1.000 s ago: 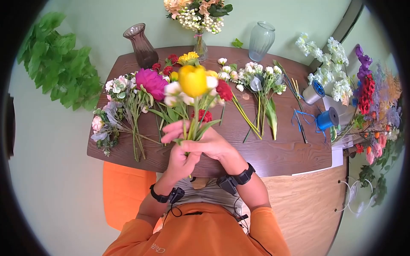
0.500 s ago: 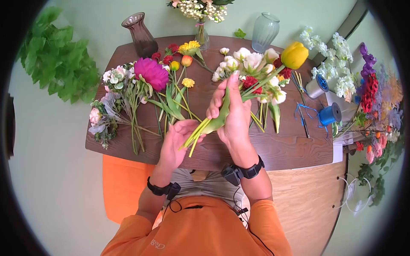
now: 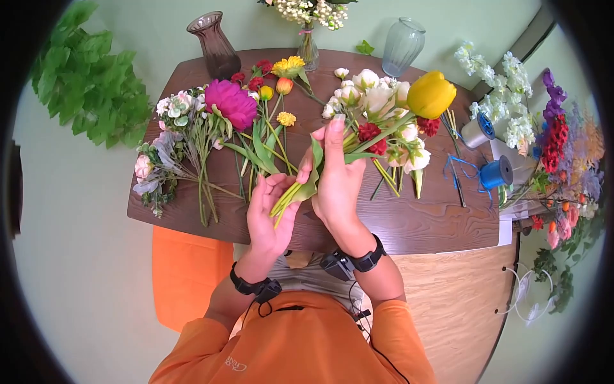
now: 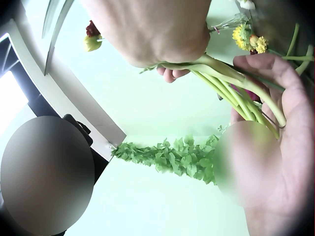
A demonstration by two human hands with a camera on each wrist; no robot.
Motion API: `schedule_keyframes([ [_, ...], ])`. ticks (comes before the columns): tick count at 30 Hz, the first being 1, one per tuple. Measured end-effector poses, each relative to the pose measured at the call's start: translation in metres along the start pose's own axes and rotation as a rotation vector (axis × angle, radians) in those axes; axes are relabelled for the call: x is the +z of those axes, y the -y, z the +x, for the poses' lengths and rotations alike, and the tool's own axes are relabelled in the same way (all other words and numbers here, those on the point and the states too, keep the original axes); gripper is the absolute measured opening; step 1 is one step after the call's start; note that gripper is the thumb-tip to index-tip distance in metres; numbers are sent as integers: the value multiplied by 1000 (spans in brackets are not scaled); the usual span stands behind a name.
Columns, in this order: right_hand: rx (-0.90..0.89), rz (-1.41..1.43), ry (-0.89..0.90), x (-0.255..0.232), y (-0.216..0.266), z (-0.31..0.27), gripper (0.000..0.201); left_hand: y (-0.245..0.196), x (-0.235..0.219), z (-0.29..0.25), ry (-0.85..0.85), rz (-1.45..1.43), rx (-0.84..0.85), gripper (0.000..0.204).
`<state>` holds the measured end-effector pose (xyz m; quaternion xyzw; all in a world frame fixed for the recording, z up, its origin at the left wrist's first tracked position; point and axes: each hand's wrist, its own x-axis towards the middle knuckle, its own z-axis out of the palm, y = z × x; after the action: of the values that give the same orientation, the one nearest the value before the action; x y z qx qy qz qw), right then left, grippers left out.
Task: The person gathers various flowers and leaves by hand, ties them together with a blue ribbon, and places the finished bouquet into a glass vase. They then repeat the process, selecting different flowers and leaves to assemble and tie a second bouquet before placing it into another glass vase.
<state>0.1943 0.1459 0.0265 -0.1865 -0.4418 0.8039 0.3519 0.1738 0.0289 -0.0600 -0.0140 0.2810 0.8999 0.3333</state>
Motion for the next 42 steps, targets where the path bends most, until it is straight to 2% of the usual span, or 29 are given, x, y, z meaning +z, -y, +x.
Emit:
schedule_keyframes([
  [2, 6, 38, 6, 2, 3, 0, 41, 3, 2, -1, -18, 55, 108, 48],
  [3, 5, 37, 7, 1, 3, 0, 41, 2, 0, -2, -17, 54, 108, 48],
  [5, -40, 36, -13, 0, 5, 3, 42, -3, -3, -1, 110, 278, 233, 31],
  [6, -54, 35, -18, -1, 8, 4, 42, -6, -2, -2, 124, 277, 230, 31],
  [8, -22, -8, -16, -3, 12, 2, 41, -11, 1, -9, 200, 724, 435, 23],
  [9, -32, -8, -24, -3, 12, 0, 41, -11, -2, -9, 213, 723, 430, 23],
  [11, 31, -56, -1, -1, 12, -3, 41, -12, -7, -6, 201, 900, 457, 21],
  [12, 41, -25, 22, -4, 7, -2, 41, -13, -6, -5, 202, 976, 558, 16],
  [13, 44, -18, 38, -5, 7, -2, 41, -14, -4, -4, 220, 976, 557, 16],
  [15, 69, -29, 58, -5, 8, -2, 41, -17, 0, -5, 231, 1084, 710, 16],
  [16, 59, -27, 52, -5, 10, -2, 41, -18, -1, -7, 224, 1105, 735, 18],
  [19, 130, 18, 135, -6, 16, -3, 41, -18, -14, -8, 174, 1023, 692, 19],
  [20, 157, 52, 185, -7, 16, -3, 41, -16, -7, -9, 170, 849, 649, 20],
  [21, 185, 86, 235, -8, 15, -3, 40, -18, -9, -7, 171, 850, 648, 20],
  [23, 172, 94, 263, -10, 13, -2, 40, -25, -12, -4, 320, 1042, 775, 18],
  [26, 164, 104, 296, -12, 11, -2, 40, -30, 2, -10, 345, 1107, 774, 18],
  [33, 128, 133, 318, -16, 5, -2, 41, -26, 11, -9, 255, 1174, 847, 21],
  [35, 131, 136, 316, -16, 5, -3, 41, -28, 10, -8, 231, 1344, 939, 24],
  [38, 125, 142, 319, -16, 4, -3, 41, -33, 21, -14, 232, 1418, 947, 14],
  [42, 125, 112, 309, -18, 0, -3, 41, -32, 19, -9, 247, 1366, 942, 18],
])
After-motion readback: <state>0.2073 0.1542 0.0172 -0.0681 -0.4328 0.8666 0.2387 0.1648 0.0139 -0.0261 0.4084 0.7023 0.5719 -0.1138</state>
